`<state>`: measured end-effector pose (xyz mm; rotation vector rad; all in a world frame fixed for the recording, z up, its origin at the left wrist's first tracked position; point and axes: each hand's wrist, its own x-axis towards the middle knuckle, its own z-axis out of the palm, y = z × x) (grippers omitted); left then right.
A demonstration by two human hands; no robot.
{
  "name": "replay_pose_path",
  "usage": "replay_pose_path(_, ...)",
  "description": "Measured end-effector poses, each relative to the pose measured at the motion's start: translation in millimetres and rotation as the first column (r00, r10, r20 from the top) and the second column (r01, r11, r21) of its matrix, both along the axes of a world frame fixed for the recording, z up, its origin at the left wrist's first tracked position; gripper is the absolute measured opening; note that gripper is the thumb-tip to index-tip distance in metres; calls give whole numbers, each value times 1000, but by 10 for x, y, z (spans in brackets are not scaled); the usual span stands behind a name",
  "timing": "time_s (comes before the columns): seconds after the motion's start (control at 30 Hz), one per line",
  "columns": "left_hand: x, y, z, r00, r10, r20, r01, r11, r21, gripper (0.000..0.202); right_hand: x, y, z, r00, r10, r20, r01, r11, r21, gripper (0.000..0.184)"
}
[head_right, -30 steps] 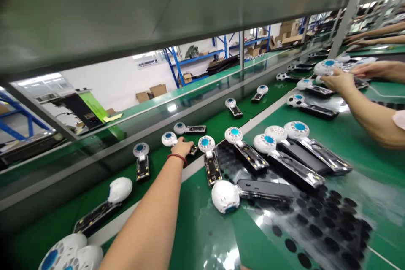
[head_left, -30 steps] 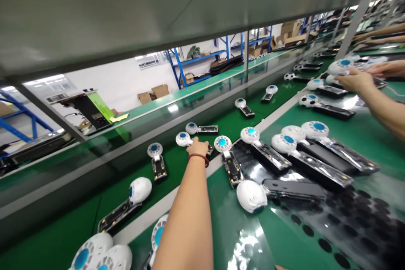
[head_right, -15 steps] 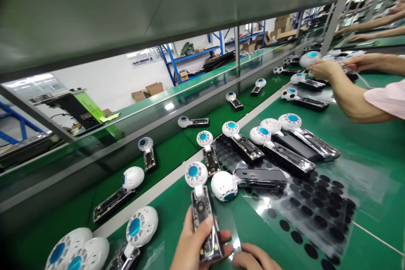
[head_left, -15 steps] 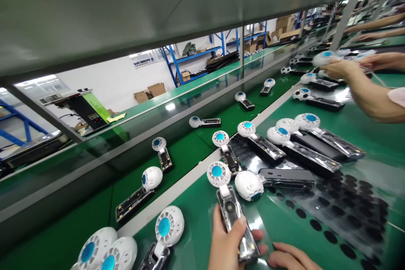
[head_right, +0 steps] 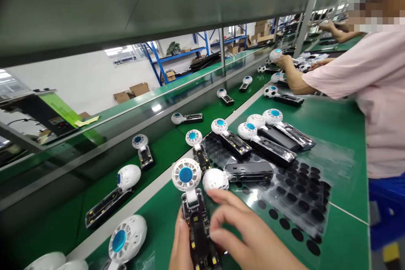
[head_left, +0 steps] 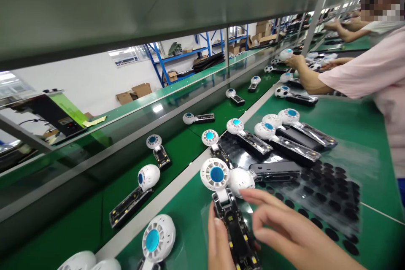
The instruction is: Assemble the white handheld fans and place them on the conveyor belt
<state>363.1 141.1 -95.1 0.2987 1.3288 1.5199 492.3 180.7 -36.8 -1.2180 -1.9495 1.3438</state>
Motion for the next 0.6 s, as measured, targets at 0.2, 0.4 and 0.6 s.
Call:
replay_pose_path(0.2,14,-9,-34,998,22,-66,-16,996,90,69,-346,199,134,995,70,74,-74,996,52,15)
replay_pose_path(0.4,14,-20,-66,998,22,-61,-18,997,73,73,-338,218,78,992,56,109,-69,991,115,17)
replay_pose_path(0.6,33,-27,-69,1000,3,6,-3,1000,-2,75,-273,187,109,999,-3,-41,1,998,-62,15)
